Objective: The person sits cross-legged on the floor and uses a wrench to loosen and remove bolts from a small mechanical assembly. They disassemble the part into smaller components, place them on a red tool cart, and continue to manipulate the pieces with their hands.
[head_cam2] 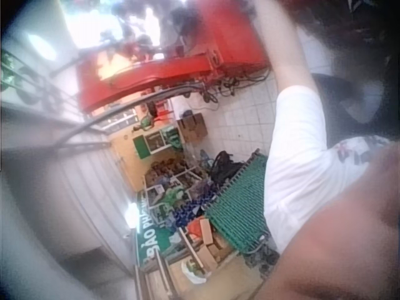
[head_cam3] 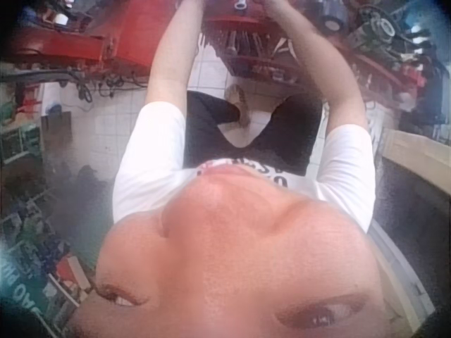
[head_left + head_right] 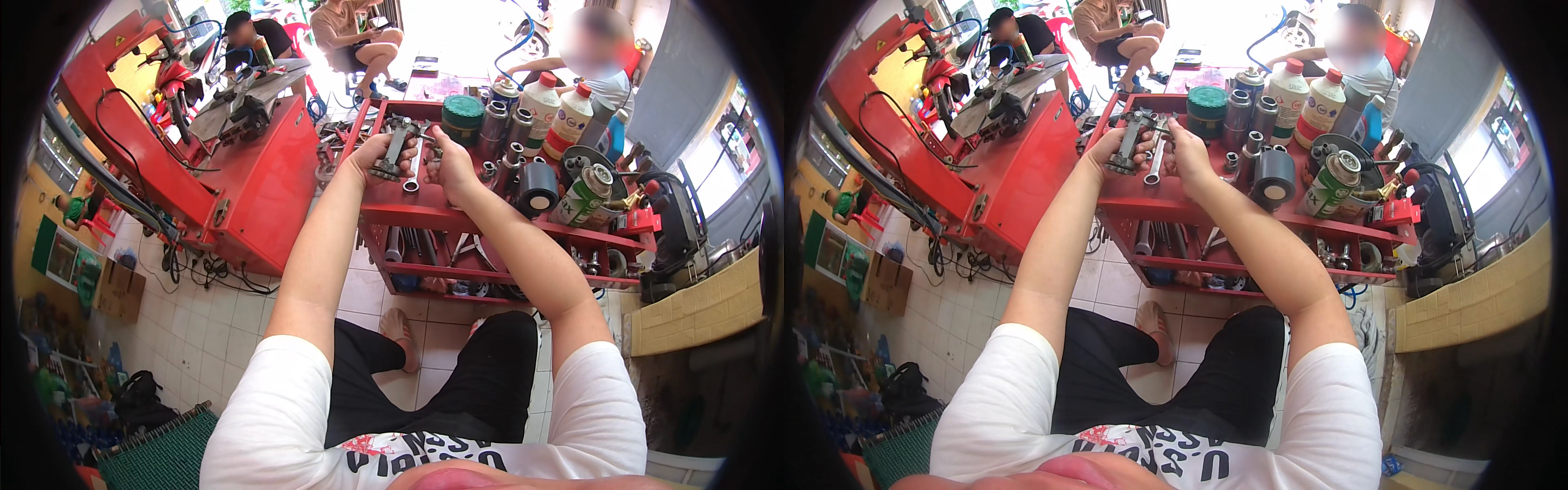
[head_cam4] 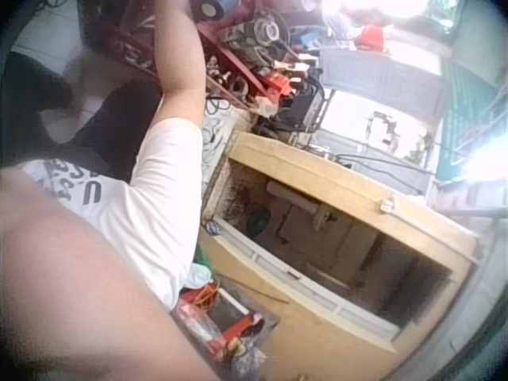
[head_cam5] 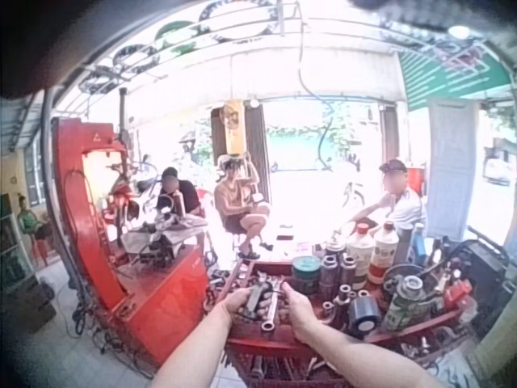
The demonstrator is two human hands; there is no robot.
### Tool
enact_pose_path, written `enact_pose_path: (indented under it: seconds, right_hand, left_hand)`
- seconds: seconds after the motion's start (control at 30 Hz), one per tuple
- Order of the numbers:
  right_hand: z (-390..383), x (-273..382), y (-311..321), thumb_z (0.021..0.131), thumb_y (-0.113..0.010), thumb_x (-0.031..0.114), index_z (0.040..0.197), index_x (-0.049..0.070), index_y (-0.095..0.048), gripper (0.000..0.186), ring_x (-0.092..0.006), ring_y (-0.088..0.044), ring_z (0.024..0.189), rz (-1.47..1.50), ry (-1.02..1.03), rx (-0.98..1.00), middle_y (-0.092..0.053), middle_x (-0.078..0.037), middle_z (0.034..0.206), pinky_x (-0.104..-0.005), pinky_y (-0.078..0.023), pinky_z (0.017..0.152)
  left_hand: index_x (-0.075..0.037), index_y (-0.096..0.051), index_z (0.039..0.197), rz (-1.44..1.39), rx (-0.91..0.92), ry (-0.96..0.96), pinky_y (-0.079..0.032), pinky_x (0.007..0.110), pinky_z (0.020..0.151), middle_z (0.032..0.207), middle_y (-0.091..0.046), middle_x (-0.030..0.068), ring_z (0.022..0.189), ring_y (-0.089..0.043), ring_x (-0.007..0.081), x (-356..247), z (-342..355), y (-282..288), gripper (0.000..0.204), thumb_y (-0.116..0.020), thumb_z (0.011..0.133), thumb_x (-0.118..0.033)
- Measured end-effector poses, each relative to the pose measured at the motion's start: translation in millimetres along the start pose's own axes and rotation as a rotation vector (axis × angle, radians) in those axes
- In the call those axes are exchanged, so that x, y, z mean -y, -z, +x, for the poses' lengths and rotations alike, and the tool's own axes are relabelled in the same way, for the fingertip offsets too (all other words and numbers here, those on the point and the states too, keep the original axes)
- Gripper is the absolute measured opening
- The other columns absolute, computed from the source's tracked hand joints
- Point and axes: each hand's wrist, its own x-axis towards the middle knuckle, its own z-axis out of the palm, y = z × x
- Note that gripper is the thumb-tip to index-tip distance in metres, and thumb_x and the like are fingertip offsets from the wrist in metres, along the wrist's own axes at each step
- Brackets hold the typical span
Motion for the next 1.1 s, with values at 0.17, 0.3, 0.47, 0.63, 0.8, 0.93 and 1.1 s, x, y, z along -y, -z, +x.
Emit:
enact_pose_path:
  seconds: [0.17,0.3,0.47,0.63,0.8,0.93,1.1]
  right_hand:
    - [5,-7,4,0.102,-0.059,0.040,0.099,0.009,-0.058,0.031,-0.0125,-0.047,0.049,-0.043,0.039,0.052,-0.053,-0.001,0.071,-0.0340,-0.047,0.049]
    - [4,-9,-1,0.101,-0.060,0.043,0.095,0.008,-0.057,0.035,-0.0130,-0.047,0.049,-0.013,0.144,0.070,-0.053,-0.001,0.070,-0.0330,-0.046,0.049]
    - [-13,9,-14,0.102,-0.058,0.038,0.095,0.010,-0.056,0.030,-0.0133,-0.047,0.049,0.005,-0.027,0.010,-0.053,-0.001,0.071,-0.0333,-0.046,0.048]
    - [-6,-4,-7,0.100,-0.060,0.042,0.092,0.009,-0.056,0.033,-0.0137,-0.047,0.048,-0.019,0.125,0.046,-0.052,-0.001,0.069,-0.0350,-0.046,0.047]
    - [-1,-4,-1,0.099,-0.060,0.051,0.089,0.011,-0.057,0.041,-0.0144,-0.048,0.047,0.042,0.015,-0.006,-0.052,0.000,0.066,-0.0352,-0.046,0.047]
    - [4,-8,4,0.098,-0.061,0.052,0.089,0.011,-0.057,0.042,-0.0140,-0.048,0.048,-0.048,0.047,0.032,-0.053,-0.001,0.067,-0.0348,-0.047,0.048]
    - [0,-7,-5,0.101,-0.060,0.046,0.093,0.012,-0.057,0.035,-0.0125,-0.048,0.049,0.031,0.145,0.061,-0.053,0.000,0.070,-0.0342,-0.048,0.049]
  left_hand:
    - [-0.008,-0.052,0.099,-0.027,0.047,-0.001,-0.064,0.040,0.069,0.077,-0.058,0.0036,0.063,-0.068,0.0158,1,2,-1,0.024,-0.044,0.106,-0.029]
    - [-0.008,-0.055,0.101,-0.018,0.055,0.022,-0.063,0.043,0.072,0.080,-0.060,0.0034,0.064,-0.069,0.0180,-3,4,9,0.025,-0.042,0.107,-0.029]
    - [-0.009,-0.055,0.100,-0.022,0.063,0.035,-0.062,0.041,0.069,0.078,-0.060,0.0020,0.063,-0.066,0.0169,-2,1,12,0.025,-0.043,0.107,-0.029]
    - [-0.009,-0.054,0.100,-0.033,0.044,0.014,-0.063,0.040,0.067,0.078,-0.060,0.0033,0.062,-0.067,0.0173,1,4,9,0.024,-0.041,0.107,-0.029]
    - [-0.009,-0.055,0.101,-0.015,0.028,0.022,-0.064,0.041,0.070,0.078,-0.060,0.0031,0.063,-0.068,0.0172,1,2,7,0.025,-0.041,0.107,-0.028]
    - [-0.009,-0.056,0.100,-0.023,0.055,0.022,-0.064,0.041,0.070,0.078,-0.060,0.0025,0.062,-0.068,0.0165,1,4,8,0.026,-0.042,0.107,-0.030]
    - [-0.010,-0.055,0.101,-0.032,0.048,0.016,-0.063,0.040,0.070,0.078,-0.060,0.0022,0.063,-0.067,0.0160,0,2,12,0.026,-0.043,0.107,-0.031]
